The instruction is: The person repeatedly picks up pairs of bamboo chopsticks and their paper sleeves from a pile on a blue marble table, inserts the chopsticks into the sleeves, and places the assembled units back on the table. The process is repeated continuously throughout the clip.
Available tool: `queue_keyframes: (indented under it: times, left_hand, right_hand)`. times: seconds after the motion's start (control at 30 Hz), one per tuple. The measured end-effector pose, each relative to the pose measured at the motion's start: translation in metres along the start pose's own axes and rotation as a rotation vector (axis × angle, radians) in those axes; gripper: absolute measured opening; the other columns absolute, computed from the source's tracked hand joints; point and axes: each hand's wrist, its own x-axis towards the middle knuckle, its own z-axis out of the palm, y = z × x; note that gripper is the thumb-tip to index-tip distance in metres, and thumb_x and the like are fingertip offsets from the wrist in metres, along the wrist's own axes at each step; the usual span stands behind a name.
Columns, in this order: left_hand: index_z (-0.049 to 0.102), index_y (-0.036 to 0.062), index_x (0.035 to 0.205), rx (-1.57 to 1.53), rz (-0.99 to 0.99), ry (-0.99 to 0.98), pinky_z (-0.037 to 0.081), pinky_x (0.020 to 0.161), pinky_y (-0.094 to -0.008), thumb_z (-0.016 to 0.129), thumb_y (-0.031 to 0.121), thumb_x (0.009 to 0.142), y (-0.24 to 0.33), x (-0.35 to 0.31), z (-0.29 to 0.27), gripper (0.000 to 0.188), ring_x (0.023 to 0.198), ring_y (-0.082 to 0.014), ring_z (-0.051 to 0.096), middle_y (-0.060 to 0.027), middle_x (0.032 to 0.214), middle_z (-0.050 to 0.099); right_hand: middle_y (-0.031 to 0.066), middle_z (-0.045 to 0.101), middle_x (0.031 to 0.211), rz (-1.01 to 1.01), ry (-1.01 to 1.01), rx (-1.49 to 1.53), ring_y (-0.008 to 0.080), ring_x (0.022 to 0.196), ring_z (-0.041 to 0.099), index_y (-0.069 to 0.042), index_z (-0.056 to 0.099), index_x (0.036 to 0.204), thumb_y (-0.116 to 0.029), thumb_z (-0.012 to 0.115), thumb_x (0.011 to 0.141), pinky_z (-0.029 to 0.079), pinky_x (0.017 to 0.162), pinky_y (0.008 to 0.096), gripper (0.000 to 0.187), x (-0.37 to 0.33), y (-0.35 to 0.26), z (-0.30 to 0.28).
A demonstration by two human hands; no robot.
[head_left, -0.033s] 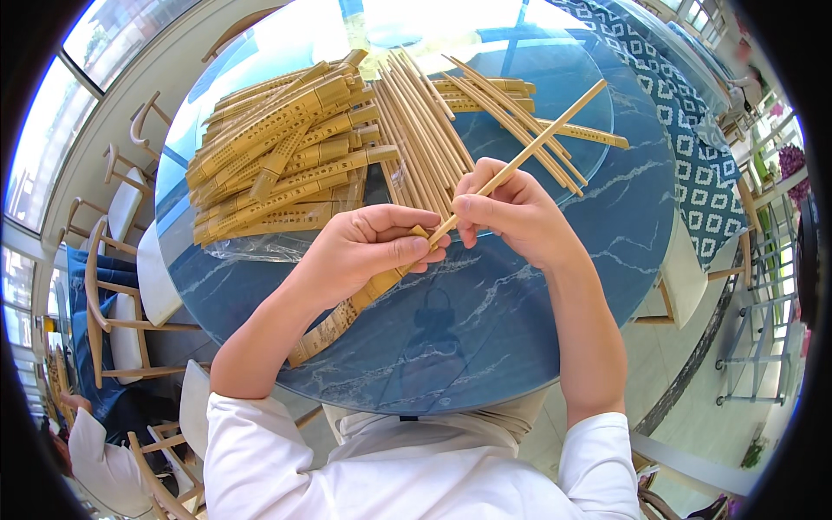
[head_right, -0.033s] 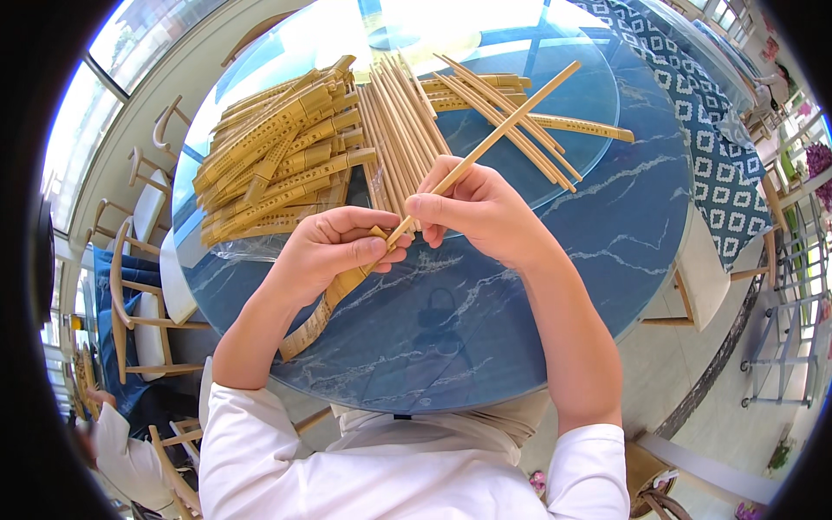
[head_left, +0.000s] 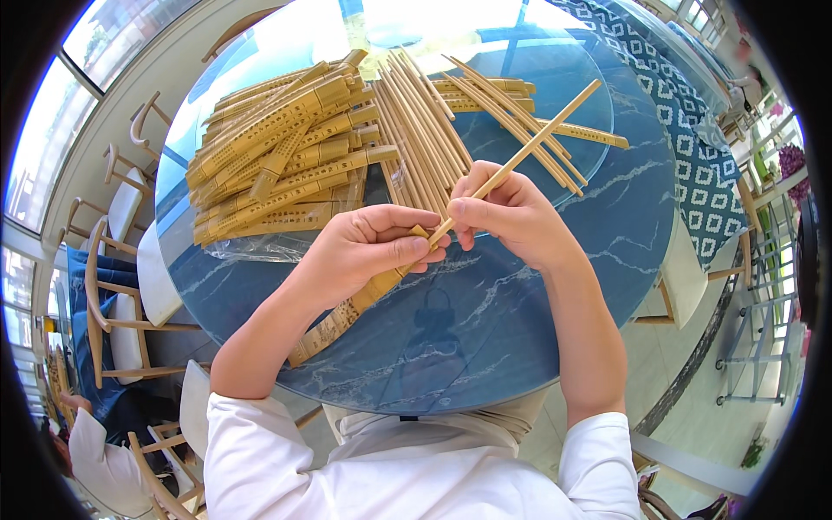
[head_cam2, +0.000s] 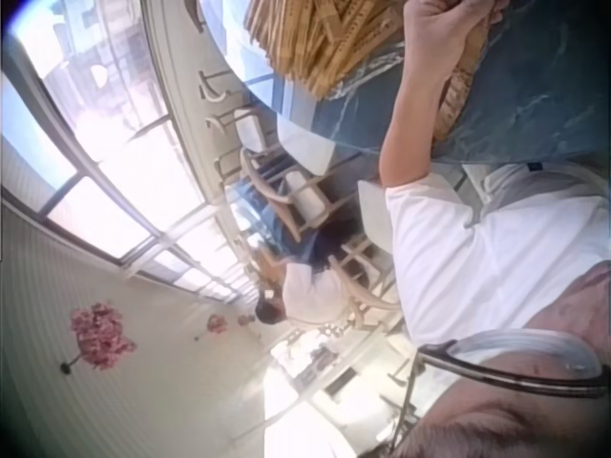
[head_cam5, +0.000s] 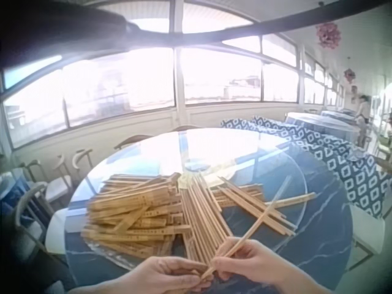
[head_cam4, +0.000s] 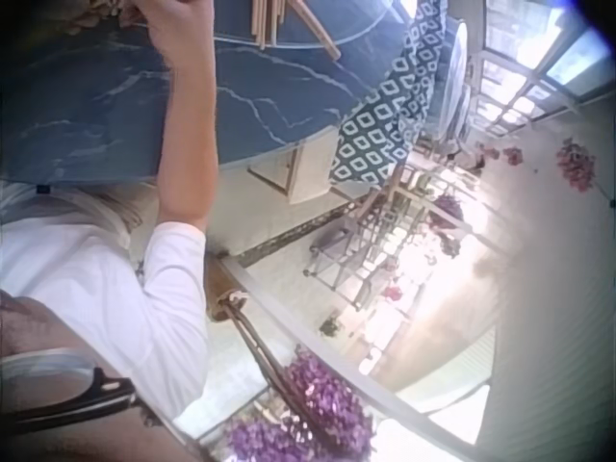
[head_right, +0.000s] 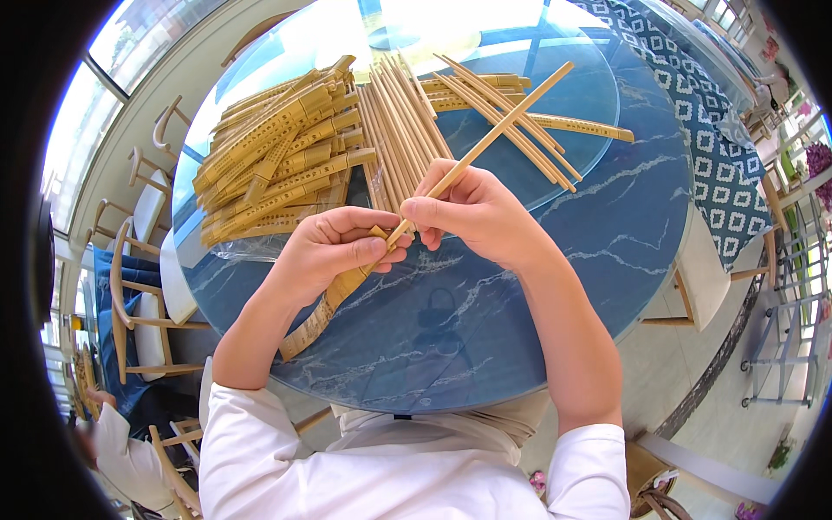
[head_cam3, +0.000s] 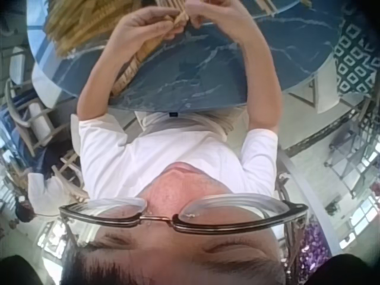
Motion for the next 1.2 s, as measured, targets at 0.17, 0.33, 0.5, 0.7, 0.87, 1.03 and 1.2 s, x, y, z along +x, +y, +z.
queue_keyframes:
  times: [0.17,0.33,0.5,0.7,0.87,1.03,1.2]
  left_hand:
    - [0.065,-0.0032,0.134,0.05,0.017,-0.013,0.062,0.09,-0.0311,0.068,0.007,0.103,-0.006,0.003,-0.006,0.033,0.108,-0.0212,0.075,-0.0156,0.119,0.075]
    - [0.063,-0.0047,0.137,0.045,0.0,-0.002,0.061,0.091,-0.0288,0.068,0.009,0.103,-0.002,0.003,-0.005,0.036,0.109,-0.0196,0.074,-0.0141,0.12,0.075]
    - [0.062,-0.0044,0.138,0.092,-0.06,-0.009,0.061,0.091,-0.0283,0.067,0.009,0.104,-0.002,0.005,-0.005,0.037,0.111,-0.02,0.073,-0.0145,0.122,0.074]
    - [0.062,-0.0043,0.139,0.102,-0.043,-0.005,0.061,0.091,-0.0285,0.065,0.009,0.105,-0.004,0.006,-0.007,0.037,0.111,-0.0198,0.073,-0.0143,0.122,0.074]
    - [0.062,-0.0044,0.139,0.086,-0.02,-0.001,0.061,0.09,-0.0287,0.065,0.01,0.105,-0.006,0.006,-0.008,0.037,0.11,-0.0196,0.073,-0.0135,0.121,0.074]
    - [0.062,-0.0041,0.139,0.095,-0.02,0.036,0.061,0.09,-0.0287,0.065,0.01,0.105,-0.004,0.007,-0.007,0.037,0.11,-0.0192,0.074,-0.0125,0.121,0.075]
    - [0.063,0.0011,0.14,0.118,0.008,0.07,0.062,0.087,-0.0319,0.066,0.01,0.105,-0.006,0.008,-0.009,0.037,0.107,-0.0202,0.075,-0.0126,0.119,0.076]
  right_hand:
    - [0.0039,0.068,0.081,0.041,0.011,-0.08,0.0098,0.07,0.065,-0.003,0.063,0.103,-0.022,0.076,0.1,0.053,0.063,0.0243,0.023,0.001,0.001,0.003]
    - [0.0061,0.068,0.082,-0.339,0.483,-0.006,0.0136,0.071,0.068,-0.001,0.055,0.125,-0.027,0.07,0.104,0.057,0.065,0.0278,0.037,0.002,-0.018,-0.021]
    - [0.0074,0.07,0.087,-0.417,0.671,-0.072,0.0145,0.075,0.071,0.001,0.051,0.133,-0.02,0.072,0.102,0.059,0.066,0.0279,0.043,0.006,-0.016,-0.042]
    - [0.0081,0.071,0.089,-0.468,0.716,-0.149,0.0133,0.077,0.071,0.007,0.045,0.144,-0.015,0.072,0.1,0.06,0.066,0.0273,0.055,0.008,-0.015,-0.038]
    - [0.0083,0.071,0.089,-0.416,0.718,-0.202,0.0125,0.077,0.071,0.004,0.05,0.134,-0.017,0.071,0.101,0.059,0.066,0.0263,0.044,0.009,-0.014,-0.033]
    - [0.005,0.069,0.086,-0.366,0.631,-0.31,0.0081,0.076,0.067,-0.003,0.054,0.122,-0.02,0.07,0.104,0.056,0.068,0.0231,0.029,0.011,0.0,-0.018]
    - [0.0035,0.068,0.084,-0.234,0.467,-0.388,0.0058,0.076,0.065,-0.001,0.059,0.118,-0.018,0.065,0.106,0.053,0.068,0.0221,0.022,0.007,0.007,0.004]
